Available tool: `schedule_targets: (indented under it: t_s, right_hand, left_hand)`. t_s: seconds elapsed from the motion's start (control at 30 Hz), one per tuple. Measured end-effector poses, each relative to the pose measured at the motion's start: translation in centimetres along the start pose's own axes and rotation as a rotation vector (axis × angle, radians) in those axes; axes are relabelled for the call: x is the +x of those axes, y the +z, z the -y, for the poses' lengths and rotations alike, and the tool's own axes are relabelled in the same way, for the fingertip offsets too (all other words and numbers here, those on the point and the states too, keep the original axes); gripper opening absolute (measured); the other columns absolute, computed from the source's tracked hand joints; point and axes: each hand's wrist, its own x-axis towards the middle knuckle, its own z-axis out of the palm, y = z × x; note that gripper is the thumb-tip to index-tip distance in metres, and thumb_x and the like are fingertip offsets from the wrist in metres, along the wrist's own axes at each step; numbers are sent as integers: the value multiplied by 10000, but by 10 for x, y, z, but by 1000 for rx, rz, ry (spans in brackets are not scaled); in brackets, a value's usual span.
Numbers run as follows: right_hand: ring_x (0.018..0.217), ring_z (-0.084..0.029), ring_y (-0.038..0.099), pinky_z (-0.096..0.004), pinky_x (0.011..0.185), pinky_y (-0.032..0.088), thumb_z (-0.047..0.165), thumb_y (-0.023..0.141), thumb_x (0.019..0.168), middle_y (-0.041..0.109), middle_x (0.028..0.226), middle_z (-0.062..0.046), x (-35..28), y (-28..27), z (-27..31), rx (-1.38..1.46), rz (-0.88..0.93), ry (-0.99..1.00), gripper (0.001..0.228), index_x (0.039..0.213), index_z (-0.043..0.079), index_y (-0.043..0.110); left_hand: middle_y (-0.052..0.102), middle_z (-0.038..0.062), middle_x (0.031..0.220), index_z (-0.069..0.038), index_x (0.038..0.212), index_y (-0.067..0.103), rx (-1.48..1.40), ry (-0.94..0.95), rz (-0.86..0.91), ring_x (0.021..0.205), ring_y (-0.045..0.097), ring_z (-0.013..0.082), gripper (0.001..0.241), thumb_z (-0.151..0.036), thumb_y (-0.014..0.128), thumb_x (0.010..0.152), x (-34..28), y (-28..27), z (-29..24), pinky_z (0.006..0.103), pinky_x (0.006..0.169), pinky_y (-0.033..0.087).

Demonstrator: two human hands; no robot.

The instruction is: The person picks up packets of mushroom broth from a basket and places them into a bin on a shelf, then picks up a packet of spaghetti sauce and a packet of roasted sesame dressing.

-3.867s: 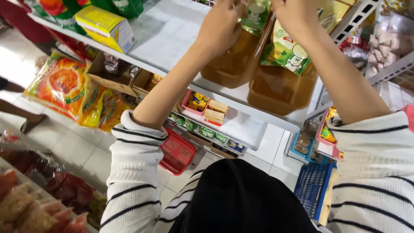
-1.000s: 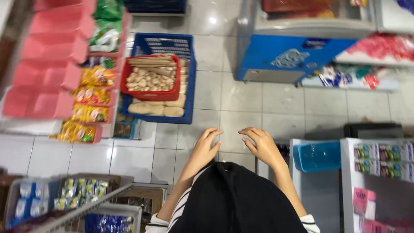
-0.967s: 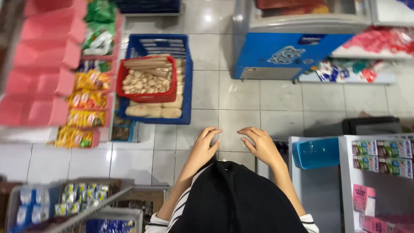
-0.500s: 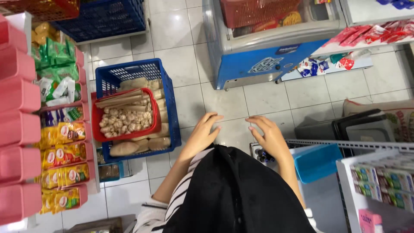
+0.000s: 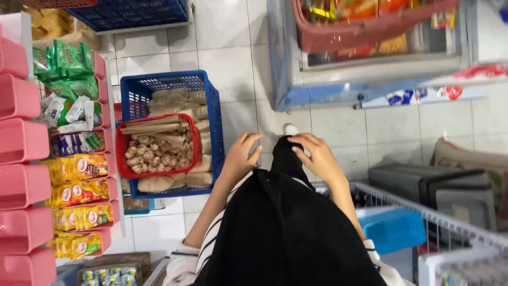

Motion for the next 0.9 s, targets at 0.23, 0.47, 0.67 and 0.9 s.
schedule_targets:
  t_s: [0.23, 0.47, 0.67, 0.9]
  right_hand:
    - [1176, -343, 646, -450, 978, 492, 126, 679, 942, 703, 1234, -112, 130, -74, -50, -136, -21, -210, 258, 1197, 98, 708]
    - [1235, -362, 626, -441, 1063, 491, 100, 707, 1001, 673, 1314, -171, 277, -220, -125, -258, -278, -286, 273, 1263, 23, 683]
    - [1068, -270, 717, -386, 932, 571, 106, 674, 999, 693, 1241, -164, 389, -296, -200, -150, -304, -156, 305, 1294, 28, 688]
    - [1042, -318, 691, -436, 919, 526, 151, 710, 965, 698, 1171, -161, 468, -264, -293, -217, -482, -116, 412, 1341, 26, 594]
  left_hand:
    - [705, 128, 1155, -76, 1236, 668, -37, 33, -171, 1081, 694, 335, 283, -151, 656, 964, 88, 8, 5, 400, 908, 541]
    - [671, 131, 1249, -87, 1264, 650, -20, 225, -200, 1122, 666, 364, 301, -161, 647, 972, 236, 25, -36, 418, 937, 535]
    - [657, 113, 1209, -105, 1264, 635, -16, 241, -160, 997, 701, 310, 285, -171, 624, 986, 369, 49, -72, 405, 845, 556]
    - [676, 137, 1238, -83, 1415, 536, -174, 140, -344, 1063, 700, 300, 448, -167, 621, 984, 504, 107, -46, 404, 924, 558]
